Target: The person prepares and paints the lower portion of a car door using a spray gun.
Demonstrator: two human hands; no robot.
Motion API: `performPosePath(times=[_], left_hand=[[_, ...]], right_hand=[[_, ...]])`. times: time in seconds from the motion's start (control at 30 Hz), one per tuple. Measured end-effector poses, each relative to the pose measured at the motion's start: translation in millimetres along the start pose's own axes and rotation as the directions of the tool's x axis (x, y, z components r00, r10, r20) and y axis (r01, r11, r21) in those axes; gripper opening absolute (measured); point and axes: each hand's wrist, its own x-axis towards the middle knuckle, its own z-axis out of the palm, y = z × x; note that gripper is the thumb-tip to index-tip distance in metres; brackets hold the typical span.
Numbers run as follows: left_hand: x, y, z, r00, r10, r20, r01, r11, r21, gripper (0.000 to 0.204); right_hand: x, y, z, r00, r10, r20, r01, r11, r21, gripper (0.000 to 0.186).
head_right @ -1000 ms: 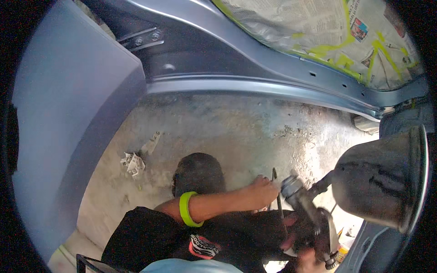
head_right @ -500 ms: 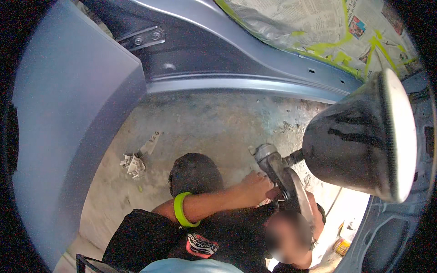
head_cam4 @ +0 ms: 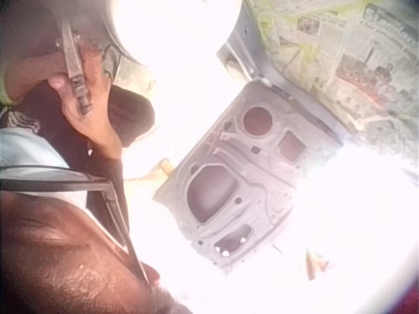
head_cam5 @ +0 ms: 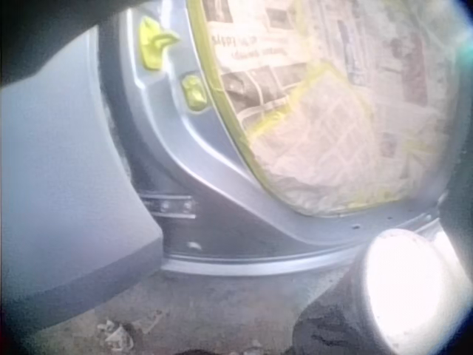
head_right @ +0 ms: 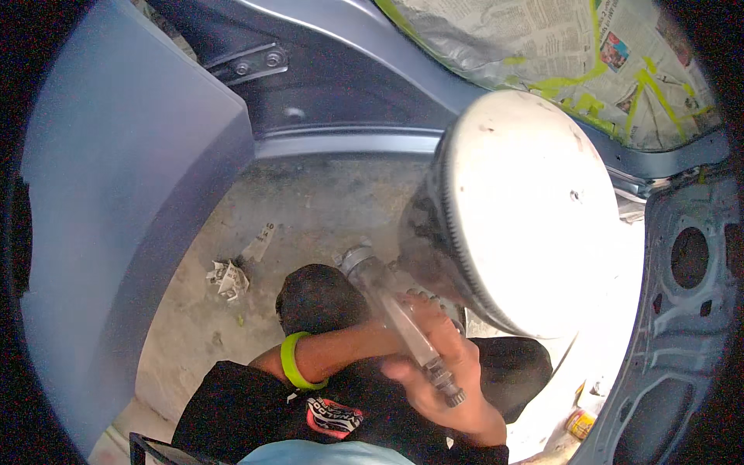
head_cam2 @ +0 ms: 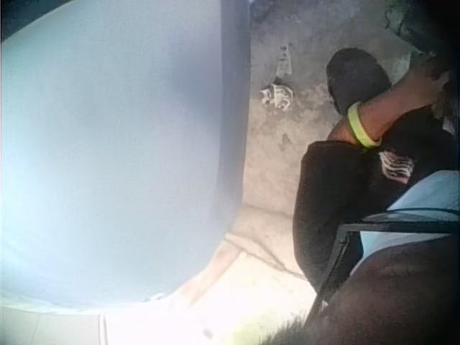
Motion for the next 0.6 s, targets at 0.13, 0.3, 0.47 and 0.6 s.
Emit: performPosePath(times=[0.13,0.3,0.47,0.6], left_hand=[[5,1,-1,0.973,0.202,-0.113,-0.149,0.921,0.359,0.037],[-4,125,-84,0.833,-0.514,0.203,0.536,0.66,-0.527,0.037],[-21,100,-72,0.933,-0.361,0.0,0.322,0.832,-0.452,0.035],[-18,47,-33,0.921,-0.334,-0.203,0.224,0.877,-0.425,0.034]], right_hand=[[2,0,-1,0.998,0.043,-0.036,-0.046,0.995,-0.083,0.064],[5,-3,7,0.972,0.148,-0.182,-0.131,0.986,0.101,0.065],[10,-5,9,0.996,0.09,-0.008,-0.09,0.994,0.06,0.067],[12,-3,7,0.996,0.086,0.031,-0.085,0.996,-0.013,0.068]])
